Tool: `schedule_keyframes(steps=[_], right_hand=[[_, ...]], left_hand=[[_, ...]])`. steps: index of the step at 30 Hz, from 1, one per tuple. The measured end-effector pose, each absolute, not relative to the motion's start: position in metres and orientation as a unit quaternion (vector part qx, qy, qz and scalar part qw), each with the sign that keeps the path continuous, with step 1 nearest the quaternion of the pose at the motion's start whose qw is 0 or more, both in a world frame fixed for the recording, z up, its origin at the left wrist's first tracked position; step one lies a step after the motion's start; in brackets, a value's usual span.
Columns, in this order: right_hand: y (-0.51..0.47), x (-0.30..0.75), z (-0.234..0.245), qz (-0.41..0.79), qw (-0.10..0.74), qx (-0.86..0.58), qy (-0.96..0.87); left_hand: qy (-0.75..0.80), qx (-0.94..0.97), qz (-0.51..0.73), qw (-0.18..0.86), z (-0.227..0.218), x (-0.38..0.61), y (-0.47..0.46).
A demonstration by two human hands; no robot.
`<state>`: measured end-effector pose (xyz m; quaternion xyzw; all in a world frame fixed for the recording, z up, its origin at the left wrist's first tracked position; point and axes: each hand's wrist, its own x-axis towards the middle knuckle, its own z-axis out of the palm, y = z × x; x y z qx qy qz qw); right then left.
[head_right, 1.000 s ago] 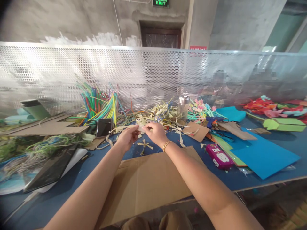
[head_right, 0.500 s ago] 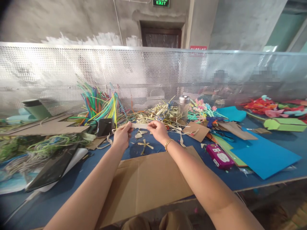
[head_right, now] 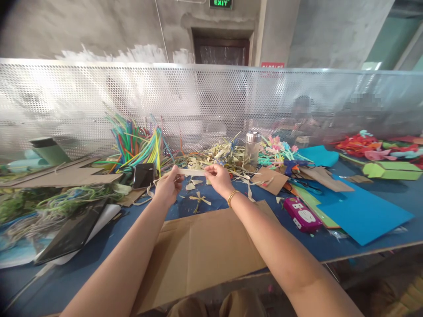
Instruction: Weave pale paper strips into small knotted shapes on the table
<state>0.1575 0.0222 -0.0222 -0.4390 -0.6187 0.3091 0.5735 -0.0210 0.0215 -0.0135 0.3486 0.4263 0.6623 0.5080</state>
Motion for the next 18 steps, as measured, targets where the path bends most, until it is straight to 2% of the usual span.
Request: schedule_keyframes(steps=[5,9,15,18], right_hand=[[0.02,0.159,-0.02,0.305,0.569,-0.449,-0.618],[0.022,0.158,-0.021,0.312,0.578,-0.446,-0.608],[0.043,0.173,-0.03,0.299,0.654,-0.492,-0.491],[0.052,0.186,-0.035,0.214,0.652,-0.557,-0.468]], left_hand=[[0.436,0.4,0.59,0.55,-0.014,-0.017,0.018],[0.459,0.448,0.555,0.529,-0.017,-0.017,0.019],[0.5,0.464,0.612,0.399,-0.023,-0.031,0.031],[0.578,0.58,0.509,0.263,-0.027,-0.039,0.034]])
